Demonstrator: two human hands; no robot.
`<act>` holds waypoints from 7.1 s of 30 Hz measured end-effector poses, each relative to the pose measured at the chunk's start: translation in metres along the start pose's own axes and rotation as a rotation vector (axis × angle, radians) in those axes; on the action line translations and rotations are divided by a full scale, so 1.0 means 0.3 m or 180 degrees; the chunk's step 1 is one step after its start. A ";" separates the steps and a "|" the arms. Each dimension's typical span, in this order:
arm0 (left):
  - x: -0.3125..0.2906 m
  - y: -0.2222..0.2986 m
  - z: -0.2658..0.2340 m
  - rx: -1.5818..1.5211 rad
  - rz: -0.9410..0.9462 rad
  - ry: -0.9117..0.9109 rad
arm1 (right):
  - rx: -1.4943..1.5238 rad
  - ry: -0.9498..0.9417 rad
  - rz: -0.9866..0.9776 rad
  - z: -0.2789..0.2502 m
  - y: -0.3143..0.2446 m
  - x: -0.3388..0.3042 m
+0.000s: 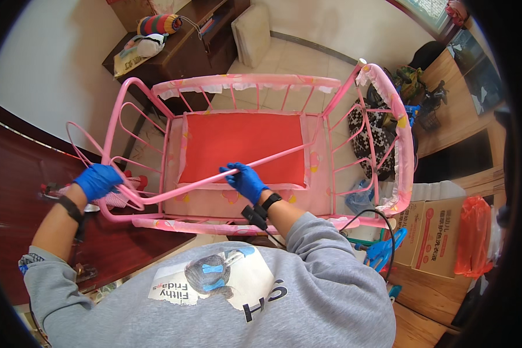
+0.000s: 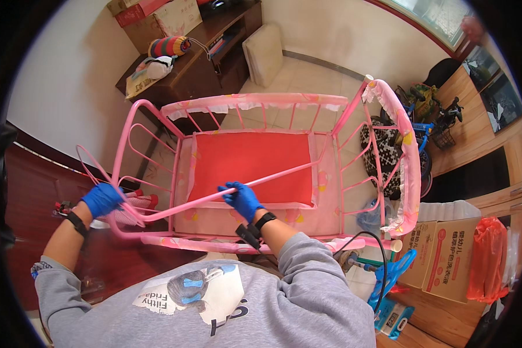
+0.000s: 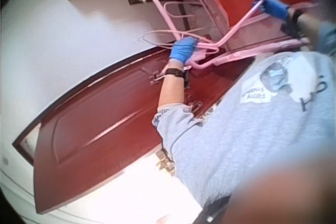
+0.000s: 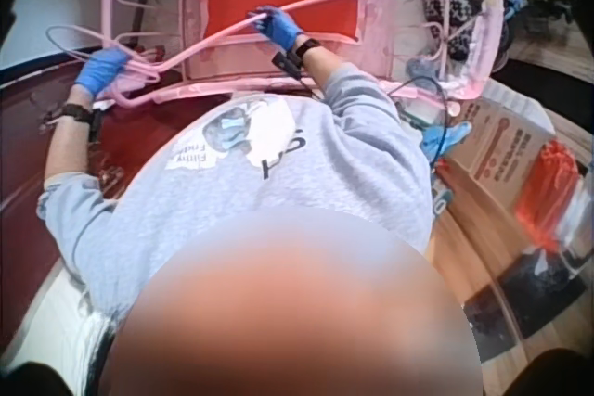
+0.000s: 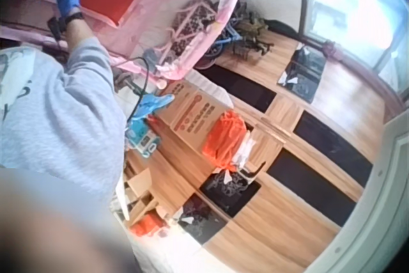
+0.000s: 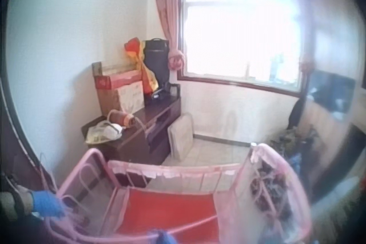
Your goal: The person assembles a pink metal baby crib by inserting a white foam mattress, placing a red fabric liner, and attaching a pink metal canopy frame. They then move the crib to a new position and place a white cushion on the floor nearby.
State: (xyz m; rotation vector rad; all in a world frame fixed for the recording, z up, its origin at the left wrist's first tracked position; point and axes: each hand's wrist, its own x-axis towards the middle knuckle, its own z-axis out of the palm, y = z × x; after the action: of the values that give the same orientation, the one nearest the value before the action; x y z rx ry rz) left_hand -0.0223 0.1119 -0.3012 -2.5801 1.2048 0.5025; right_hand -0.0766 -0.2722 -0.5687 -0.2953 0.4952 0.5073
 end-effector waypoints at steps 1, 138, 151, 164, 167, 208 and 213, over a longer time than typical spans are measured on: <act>0.046 0.040 0.041 0.0093 0.0019 -0.0013 | -0.0020 -0.0158 0.0095 -0.059 -0.040 0.001; 0.265 0.036 1.131 -0.2328 -0.0425 -0.1357 | -0.1952 0.2284 0.0734 -0.915 0.162 0.481; 0.293 0.065 1.076 -0.1780 -0.0249 -0.1815 | -0.1888 0.2139 0.1106 -0.969 0.136 0.447; 0.296 0.225 0.919 -0.2429 -0.1460 -0.0225 | -0.3369 0.1488 0.1649 -0.720 -0.021 0.339; 0.261 0.371 0.866 -0.2575 -0.1605 0.0836 | -0.3389 0.1390 0.1567 -0.639 -0.093 0.285; -0.769 2.417 1.191 -0.6147 -0.6880 0.1285 | -0.7501 -0.2707 0.2424 0.151 0.963 0.090; -0.566 2.544 1.090 -0.6141 -0.7485 0.1726 | -0.7610 -0.4936 0.3224 0.126 1.211 0.075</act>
State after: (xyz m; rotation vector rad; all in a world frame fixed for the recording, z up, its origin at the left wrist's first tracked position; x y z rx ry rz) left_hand -0.7816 -0.1311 -0.5889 1.0820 1.8177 -0.0299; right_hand -0.2374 0.0549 -0.6022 -1.6933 -1.9313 1.8721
